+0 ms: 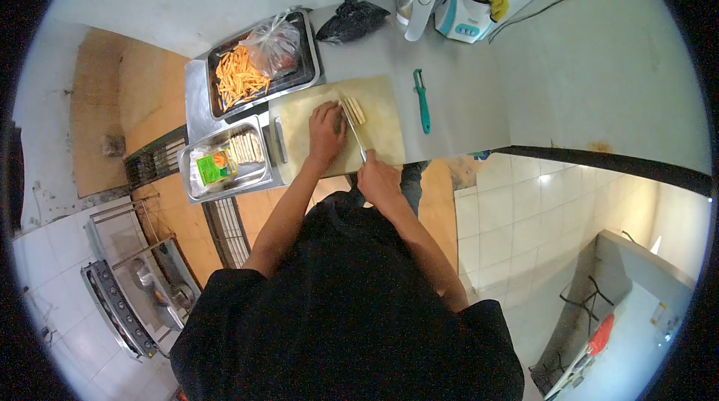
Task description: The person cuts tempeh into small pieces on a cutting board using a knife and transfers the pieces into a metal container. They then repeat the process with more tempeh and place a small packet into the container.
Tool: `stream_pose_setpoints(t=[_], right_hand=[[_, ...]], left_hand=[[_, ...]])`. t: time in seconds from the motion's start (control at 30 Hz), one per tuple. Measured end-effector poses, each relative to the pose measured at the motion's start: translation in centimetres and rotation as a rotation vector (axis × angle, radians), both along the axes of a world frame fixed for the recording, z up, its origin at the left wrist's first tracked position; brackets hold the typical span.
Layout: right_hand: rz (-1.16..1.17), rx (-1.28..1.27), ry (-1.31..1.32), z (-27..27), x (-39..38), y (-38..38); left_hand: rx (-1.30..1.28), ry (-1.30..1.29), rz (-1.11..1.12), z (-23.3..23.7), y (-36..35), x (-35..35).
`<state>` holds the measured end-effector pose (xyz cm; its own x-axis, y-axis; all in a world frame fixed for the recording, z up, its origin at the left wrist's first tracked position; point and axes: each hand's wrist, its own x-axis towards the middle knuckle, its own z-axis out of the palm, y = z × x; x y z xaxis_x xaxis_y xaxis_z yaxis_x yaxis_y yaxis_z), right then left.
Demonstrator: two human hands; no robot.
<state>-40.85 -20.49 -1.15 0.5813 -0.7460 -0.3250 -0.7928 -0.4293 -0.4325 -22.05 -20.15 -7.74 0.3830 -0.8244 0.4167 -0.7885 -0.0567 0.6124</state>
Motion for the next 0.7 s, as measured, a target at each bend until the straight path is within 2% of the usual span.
stream_pose_setpoints(t=[0.37, 0.7], right_hand=[[0.021, 0.025, 0.059, -1.3, -0.2, 0.1], [0.01, 0.029, 0.051, 0.1, -2.1, 1.6]], left_hand=[[0.015, -0.019, 0.023, 0.1, -0.2, -0.1], [0.003, -0.008, 0.018, 0.7, 0.1, -0.5]])
